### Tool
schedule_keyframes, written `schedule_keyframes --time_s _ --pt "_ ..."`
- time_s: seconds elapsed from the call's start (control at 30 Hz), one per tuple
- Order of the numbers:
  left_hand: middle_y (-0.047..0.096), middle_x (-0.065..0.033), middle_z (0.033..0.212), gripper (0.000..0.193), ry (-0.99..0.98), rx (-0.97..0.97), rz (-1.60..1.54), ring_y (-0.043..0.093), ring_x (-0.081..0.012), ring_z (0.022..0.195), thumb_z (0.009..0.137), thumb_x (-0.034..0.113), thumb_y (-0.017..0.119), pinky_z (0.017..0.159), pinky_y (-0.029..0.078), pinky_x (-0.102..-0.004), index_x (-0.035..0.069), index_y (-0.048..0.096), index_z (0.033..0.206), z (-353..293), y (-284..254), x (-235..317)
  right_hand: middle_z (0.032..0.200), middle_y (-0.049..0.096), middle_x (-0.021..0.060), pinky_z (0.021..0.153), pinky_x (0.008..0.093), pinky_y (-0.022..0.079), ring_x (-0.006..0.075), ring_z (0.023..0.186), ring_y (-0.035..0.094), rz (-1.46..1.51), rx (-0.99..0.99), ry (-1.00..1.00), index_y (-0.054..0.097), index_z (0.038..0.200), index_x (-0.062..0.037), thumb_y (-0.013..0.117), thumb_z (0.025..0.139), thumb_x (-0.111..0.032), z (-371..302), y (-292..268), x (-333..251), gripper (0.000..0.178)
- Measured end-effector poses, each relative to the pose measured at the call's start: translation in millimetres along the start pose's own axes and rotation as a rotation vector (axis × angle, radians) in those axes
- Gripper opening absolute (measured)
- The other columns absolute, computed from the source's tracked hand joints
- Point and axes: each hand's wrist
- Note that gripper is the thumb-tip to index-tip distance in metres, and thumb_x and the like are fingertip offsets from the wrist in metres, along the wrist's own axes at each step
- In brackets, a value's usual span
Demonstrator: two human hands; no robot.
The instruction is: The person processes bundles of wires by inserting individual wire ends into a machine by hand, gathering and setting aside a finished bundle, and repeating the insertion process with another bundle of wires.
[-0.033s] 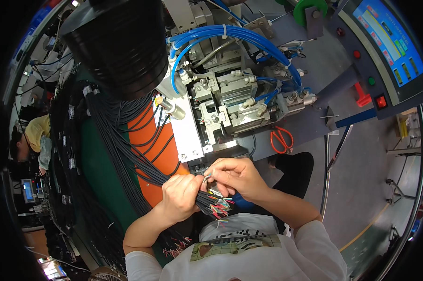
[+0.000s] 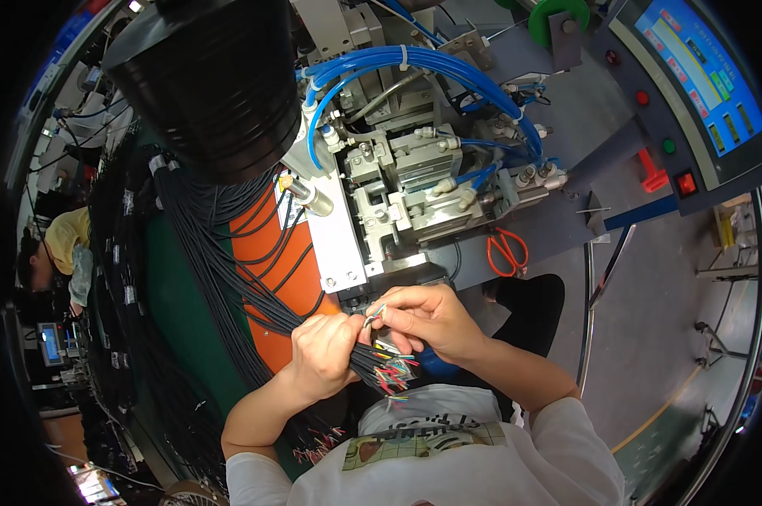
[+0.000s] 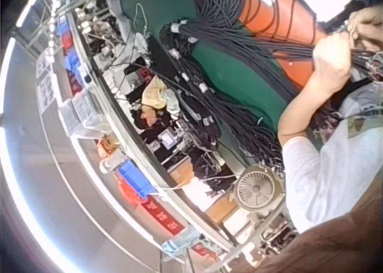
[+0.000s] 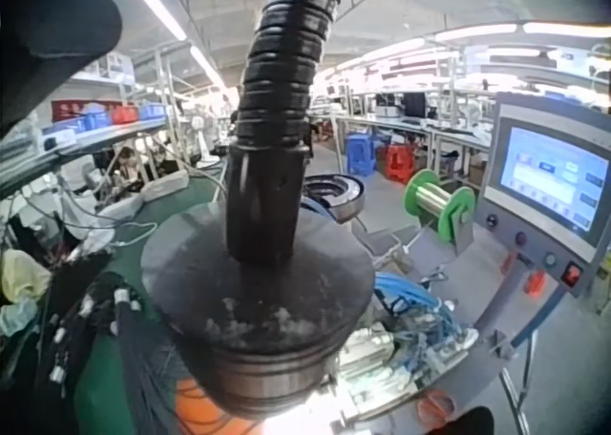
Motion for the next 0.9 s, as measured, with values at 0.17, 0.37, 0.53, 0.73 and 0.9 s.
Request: schedule_keyframes --time_s 0.17,0.37,0.53,0.73,0.9 --pt "0.054 -0.0067 0.07 0.028 -0.059 0.031 -0.182 0.059 -0.0264 0.059 0.064 0.005 0.069 0.054 0.044 -0.0352 0.003 0.055 0.087 4.5 2.4 -2.8 0.092 0.065 0.0118 0.045 0.0172 0.038 0.0063 0.059 0.057 -0.04 -0.031 0.025 0.064 0.104 0.0076 0.057 0.094 -0.004 1.3 -4.9 2.5 0.017" --pt "0.057 -0.0075 0.068 0.029 -0.101 -0.015 -0.091 0.06 -0.0267 0.056 0.062 0.007 0.071 0.055 0.047 -0.0355 0.003 0.056 0.086 -1.8 5.5 2.3 0.081 0.062 0.0105 0.047 0.026 0.047 0.0167 0.055 0.061 -1.282 0.13 -0.697 0.064 0.084 0.0002 0.067 0.077 0.002 3.3 4.7 3.7 0.008" --pt "0.058 -0.0094 0.099 0.045 0.033 -0.091 0.176 0.056 -0.0181 0.076 0.075 0.01 0.058 0.06 0.049 -0.0272 -0.001 0.061 0.119 4.6 -5.4 3.2 0.072 0.056 0.009 0.045 0.0351 0.043 0.0248 0.05 0.055 -1.487 0.112 -0.485 0.058 0.075 -0.0027 0.066 0.076 -0.007 4.4 -0.6 -5.1 0.009" --pt "0.056 -0.0074 0.092 0.049 0.132 -0.183 0.196 0.053 -0.0187 0.073 0.071 0.012 0.059 0.059 0.048 -0.0276 -0.003 0.061 0.117 6.2 -3.9 0.6 0.077 0.058 0.0099 0.047 0.0359 0.045 0.0264 0.054 0.057 -1.391 0.104 -0.464 0.059 0.08 -0.0006 0.065 0.08 -0.006 5.3 -6.9 0.2 0.008" --pt "0.052 -0.0062 0.085 0.051 0.112 -0.22 0.221 0.051 -0.0191 0.071 0.069 0.012 0.06 0.058 0.047 -0.029 -0.003 0.061 0.118 10.3 -4.1 5.7 0.079 0.059 0.0094 0.048 0.034 0.047 0.0251 0.056 0.06 -1.405 0.091 -0.479 0.06 0.084 0.0004 0.064 0.082 -0.005 2.3 -5.8 -1.5 0.007"
Point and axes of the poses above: each hand's wrist, its own z-axis towards the middle knuckle, its own y-axis out of the palm, x = y × z
